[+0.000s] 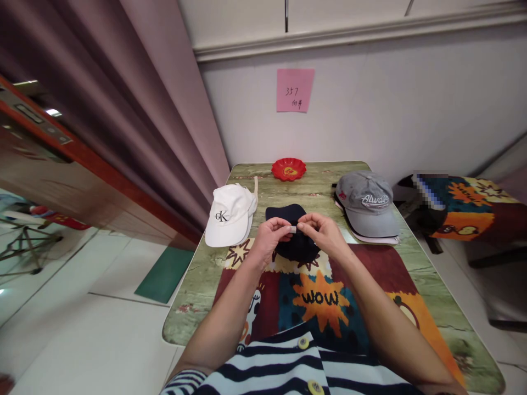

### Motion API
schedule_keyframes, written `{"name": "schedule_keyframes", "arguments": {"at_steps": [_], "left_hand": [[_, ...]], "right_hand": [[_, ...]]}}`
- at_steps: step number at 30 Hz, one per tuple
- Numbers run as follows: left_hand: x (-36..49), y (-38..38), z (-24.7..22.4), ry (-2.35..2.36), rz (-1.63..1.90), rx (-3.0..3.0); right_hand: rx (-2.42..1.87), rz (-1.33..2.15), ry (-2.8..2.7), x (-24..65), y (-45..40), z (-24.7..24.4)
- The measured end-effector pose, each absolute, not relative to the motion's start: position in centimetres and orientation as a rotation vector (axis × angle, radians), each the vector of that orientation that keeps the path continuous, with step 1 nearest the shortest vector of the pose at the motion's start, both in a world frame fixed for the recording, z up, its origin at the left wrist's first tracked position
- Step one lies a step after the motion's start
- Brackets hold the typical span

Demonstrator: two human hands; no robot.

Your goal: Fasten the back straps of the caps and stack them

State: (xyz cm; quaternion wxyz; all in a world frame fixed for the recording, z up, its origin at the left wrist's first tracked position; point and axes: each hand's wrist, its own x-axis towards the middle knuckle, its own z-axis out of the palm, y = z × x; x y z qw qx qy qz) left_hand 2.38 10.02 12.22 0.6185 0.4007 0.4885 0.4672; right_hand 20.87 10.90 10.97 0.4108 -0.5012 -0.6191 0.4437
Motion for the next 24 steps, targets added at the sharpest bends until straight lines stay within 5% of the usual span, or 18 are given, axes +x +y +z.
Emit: {"name": "schedule_keyframes", "arguments": {"at_steps": [24], "left_hand": [[1.1,9.9,11.3,1.149,1.081,0.938]], "right_hand": [[-1.243,1.131,-1.490,20.4,11.1,9.8]]}}
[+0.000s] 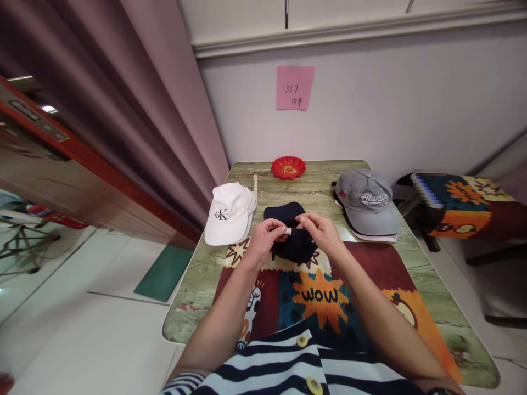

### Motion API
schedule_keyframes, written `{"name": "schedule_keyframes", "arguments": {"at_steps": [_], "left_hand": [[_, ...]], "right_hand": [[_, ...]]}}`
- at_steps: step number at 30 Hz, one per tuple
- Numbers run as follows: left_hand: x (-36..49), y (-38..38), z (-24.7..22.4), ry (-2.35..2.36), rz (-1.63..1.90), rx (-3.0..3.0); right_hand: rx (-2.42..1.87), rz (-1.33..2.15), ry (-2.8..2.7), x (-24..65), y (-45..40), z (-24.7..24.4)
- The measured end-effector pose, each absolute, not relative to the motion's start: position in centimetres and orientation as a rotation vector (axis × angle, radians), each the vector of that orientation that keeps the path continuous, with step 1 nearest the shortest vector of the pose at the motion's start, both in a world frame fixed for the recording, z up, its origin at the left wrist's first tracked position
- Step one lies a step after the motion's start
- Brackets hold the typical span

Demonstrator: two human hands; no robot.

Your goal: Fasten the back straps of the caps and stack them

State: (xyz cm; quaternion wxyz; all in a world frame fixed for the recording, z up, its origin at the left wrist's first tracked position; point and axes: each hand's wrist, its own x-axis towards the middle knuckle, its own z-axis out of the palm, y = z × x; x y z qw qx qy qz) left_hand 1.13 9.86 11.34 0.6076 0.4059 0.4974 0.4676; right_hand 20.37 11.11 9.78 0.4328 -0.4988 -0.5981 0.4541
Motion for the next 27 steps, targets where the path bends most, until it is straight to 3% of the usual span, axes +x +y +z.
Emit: {"name": "schedule_keyframes", "arguments": {"at_steps": [12,27], "left_hand": [[-0.6,9.8,11.9,1.194,1.040,1.063],[-1.9,10.2,11.5,1.210,0.924,1.312]], "right_hand": [[-1.328,1.021,-1.844,23.2,10.3,9.9],[-1.346,1.078,-1.765,22.4,10.3,9.7]]}}
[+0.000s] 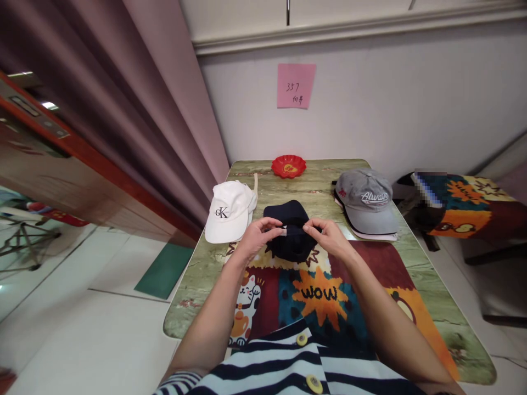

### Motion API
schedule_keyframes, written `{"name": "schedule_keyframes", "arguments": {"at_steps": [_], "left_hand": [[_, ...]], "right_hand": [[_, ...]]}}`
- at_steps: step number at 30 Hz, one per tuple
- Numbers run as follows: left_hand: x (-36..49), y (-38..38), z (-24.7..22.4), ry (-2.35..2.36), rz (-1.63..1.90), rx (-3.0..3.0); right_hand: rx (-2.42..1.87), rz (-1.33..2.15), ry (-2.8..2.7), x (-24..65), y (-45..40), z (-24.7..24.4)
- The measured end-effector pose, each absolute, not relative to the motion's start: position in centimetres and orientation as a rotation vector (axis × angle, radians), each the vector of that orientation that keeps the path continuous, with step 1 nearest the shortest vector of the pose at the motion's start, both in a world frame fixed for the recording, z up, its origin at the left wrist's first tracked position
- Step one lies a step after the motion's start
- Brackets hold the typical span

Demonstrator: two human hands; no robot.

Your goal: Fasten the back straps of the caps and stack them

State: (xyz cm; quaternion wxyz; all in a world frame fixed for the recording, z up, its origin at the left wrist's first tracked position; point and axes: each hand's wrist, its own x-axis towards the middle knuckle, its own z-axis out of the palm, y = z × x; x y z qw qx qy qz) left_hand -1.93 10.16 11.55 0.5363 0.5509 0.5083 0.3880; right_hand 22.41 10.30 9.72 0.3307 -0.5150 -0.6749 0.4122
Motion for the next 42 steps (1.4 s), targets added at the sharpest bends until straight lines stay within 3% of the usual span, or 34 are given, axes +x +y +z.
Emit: {"name": "schedule_keyframes", "arguments": {"at_steps": [5,10,42], "left_hand": [[-2.5,11.3,13.1,1.128,0.822,1.759],[-3.2,12.3,13.2,1.001,0.596,1.739],[-3.0,12.2,11.0,0.910,0.677,1.634]], "right_hand": [[-1.316,1.072,-1.782,22.4,10.5,9.7],[-1.299,1.080,-1.792,22.2,10.6,9.8],[-1.252,0.989,-1.881,20.1,10.3,10.8]]}}
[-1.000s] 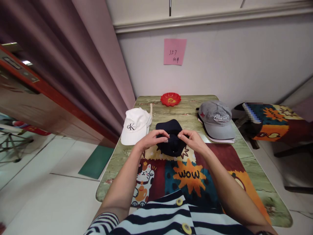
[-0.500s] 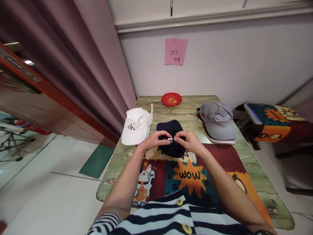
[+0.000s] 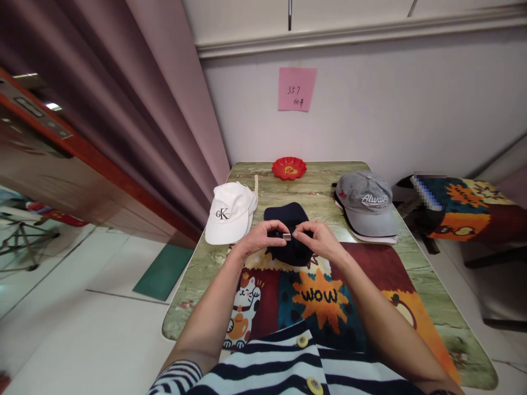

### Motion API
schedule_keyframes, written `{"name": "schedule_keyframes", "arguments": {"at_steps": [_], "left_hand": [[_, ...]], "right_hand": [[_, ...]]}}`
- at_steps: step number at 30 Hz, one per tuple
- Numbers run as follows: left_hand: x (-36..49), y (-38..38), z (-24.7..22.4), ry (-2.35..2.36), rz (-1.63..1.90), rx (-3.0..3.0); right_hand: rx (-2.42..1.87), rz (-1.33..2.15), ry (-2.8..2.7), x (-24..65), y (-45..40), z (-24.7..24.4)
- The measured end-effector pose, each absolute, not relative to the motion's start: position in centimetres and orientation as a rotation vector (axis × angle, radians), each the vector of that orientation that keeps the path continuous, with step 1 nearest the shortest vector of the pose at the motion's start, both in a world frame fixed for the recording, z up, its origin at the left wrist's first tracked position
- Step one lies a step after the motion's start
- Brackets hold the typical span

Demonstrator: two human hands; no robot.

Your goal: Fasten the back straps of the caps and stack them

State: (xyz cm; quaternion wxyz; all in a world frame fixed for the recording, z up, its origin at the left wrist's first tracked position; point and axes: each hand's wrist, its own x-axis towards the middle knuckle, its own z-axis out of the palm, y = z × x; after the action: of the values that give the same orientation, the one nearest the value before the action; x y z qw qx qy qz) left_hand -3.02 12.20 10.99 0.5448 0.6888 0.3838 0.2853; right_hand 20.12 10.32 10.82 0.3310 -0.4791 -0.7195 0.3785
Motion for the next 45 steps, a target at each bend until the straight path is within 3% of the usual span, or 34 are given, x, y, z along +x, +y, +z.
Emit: {"name": "schedule_keyframes", "arguments": {"at_steps": [21,31,37,45], "left_hand": [[-2.9,12.3,10.8,0.987,0.596,1.652],[-6.9,12.8,9.5,1.050,0.490,1.879],[-6.0,13.0,8.0,1.118,0.578,1.919],[-5.1,11.2,15.3,0.722,0.982,1.133]], "right_hand": [[-1.180,1.013,-1.838,22.4,11.0,10.2],[-1.396,0.613,-2.155,28.5,11.6,5.6],[-1.252,0.779,-2.093,26.5,11.7,5.2],[-0.857,1.381,-1.524,27.2,11.2,11.9]]}}
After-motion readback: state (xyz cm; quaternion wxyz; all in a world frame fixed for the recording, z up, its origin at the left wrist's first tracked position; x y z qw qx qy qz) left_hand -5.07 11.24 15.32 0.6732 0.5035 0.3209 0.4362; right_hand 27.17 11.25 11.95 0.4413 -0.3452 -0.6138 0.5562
